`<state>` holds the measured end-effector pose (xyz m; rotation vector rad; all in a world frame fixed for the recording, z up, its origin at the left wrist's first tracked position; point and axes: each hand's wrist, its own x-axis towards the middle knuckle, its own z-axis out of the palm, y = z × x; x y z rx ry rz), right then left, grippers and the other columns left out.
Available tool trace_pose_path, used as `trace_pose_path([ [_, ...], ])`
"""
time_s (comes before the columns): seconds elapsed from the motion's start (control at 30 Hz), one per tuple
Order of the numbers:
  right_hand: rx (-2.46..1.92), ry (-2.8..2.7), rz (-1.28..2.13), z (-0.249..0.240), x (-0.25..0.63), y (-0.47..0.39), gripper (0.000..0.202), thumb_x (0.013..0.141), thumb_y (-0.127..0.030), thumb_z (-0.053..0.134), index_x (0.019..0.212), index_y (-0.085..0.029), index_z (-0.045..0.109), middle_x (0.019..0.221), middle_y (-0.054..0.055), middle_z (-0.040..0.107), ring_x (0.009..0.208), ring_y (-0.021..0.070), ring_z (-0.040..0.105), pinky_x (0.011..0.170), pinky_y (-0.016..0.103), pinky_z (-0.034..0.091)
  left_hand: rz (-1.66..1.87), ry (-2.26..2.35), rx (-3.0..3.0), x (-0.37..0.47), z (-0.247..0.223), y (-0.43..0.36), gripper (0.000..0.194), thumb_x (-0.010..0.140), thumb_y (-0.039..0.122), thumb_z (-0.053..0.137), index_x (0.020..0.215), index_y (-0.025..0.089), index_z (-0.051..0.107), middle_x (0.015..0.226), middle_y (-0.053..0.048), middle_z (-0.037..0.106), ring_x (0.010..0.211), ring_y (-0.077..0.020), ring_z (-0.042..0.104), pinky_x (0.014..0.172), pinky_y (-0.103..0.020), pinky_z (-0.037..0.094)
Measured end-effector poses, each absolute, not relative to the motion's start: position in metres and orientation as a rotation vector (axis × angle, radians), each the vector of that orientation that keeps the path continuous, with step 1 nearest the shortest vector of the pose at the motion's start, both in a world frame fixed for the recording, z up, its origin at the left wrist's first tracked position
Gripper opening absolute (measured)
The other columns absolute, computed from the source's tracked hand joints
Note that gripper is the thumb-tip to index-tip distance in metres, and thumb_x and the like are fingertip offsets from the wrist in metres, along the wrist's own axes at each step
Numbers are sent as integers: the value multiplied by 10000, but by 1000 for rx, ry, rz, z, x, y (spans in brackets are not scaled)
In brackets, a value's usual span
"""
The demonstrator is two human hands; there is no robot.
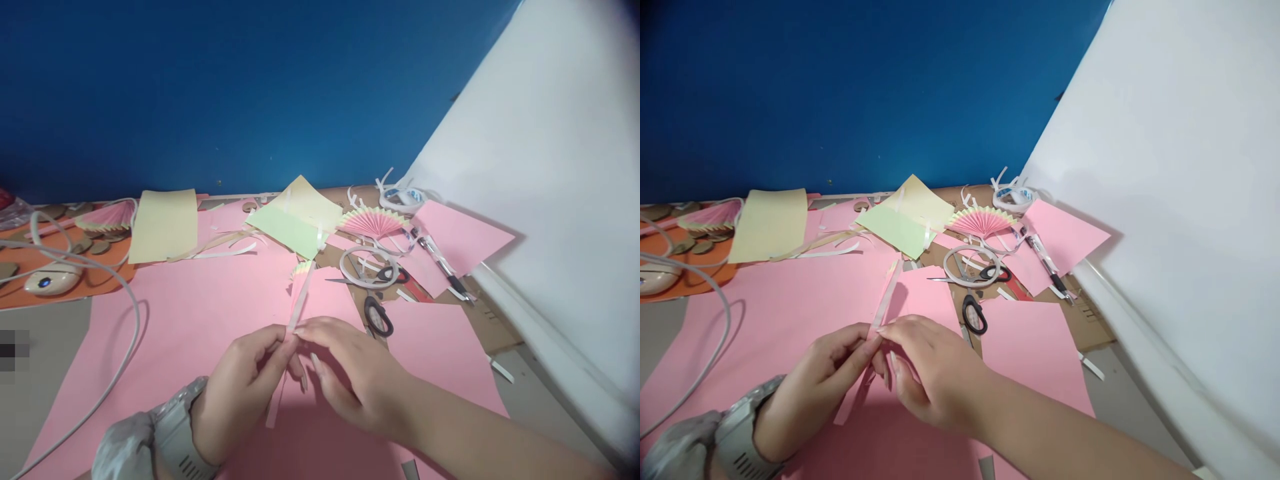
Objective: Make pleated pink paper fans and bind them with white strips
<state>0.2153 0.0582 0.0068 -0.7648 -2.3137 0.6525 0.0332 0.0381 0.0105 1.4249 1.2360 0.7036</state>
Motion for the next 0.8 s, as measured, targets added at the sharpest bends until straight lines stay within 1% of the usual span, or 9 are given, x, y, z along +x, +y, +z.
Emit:
trace_pose_path([
  [0.1,-856,-2291,436,8,217,61,166,848,-111,439,989,-170,504,890,69,611,854,184,548,749,326,473,637,1283,1445,35,12,37,340,929,363,374,716,185,571,637,2,641,637,-130,585,656,-227,436],
  [0.17,-850,-2319,259,10,217,63,94,862,-130,459,926,-174,513,815,52,602,787,178,537,712,316,449,611,1285,1458,36,12,36,307,933,356,360,752,195,549,569,27,612,559,-121,562,625,-224,429],
  [0.27,-845,-2406,113,12,215,65,78,879,-163,462,913,-162,532,831,60,616,790,184,529,727,328,416,565,1264,1510,38,12,36,252,936,321,349,786,206,516,515,55,577,472,-106,524,572,-211,415],
  [0.37,-902,-2494,100,11,212,65,118,894,-193,437,877,-158,548,849,64,624,808,195,517,728,339,391,516,1288,1611,38,11,34,296,932,326,361,713,202,515,545,36,597,515,-106,544,560,-200,406],
  [0.43,-912,-2515,115,10,212,64,129,891,-183,429,848,-157,548,841,63,622,801,198,512,716,341,384,492,1320,1638,39,10,33,325,930,352,369,687,200,521,554,33,606,493,-98,547,564,-200,412],
  [0.57,-857,-2452,176,7,214,64,117,881,-142,460,952,-130,552,915,81,634,860,201,537,771,351,425,447,1337,1557,39,11,32,384,934,411,338,678,192,523,565,50,600,318,-45,470,495,-195,408],
  [0.67,-778,-2394,218,4,216,65,170,881,-101,468,1031,-103,549,975,105,632,959,207,545,869,367,443,450,1330,1494,39,13,33,392,935,437,316,710,194,525,608,48,610,305,-40,480,445,-191,392],
  [0.73,-751,-2380,246,3,217,66,182,887,-92,457,1042,-96,552,990,110,632,988,204,548,918,381,437,468,1326,1492,38,13,34,388,937,437,313,718,196,522,617,53,608,312,-38,482,470,-191,407],
  [0.8,-760,-2374,290,3,216,66,182,897,-100,445,1043,-103,554,993,101,639,981,194,558,941,387,433,477,1322,1517,38,13,34,385,941,427,313,710,198,519,566,66,576,317,-39,475,513,-193,421],
])
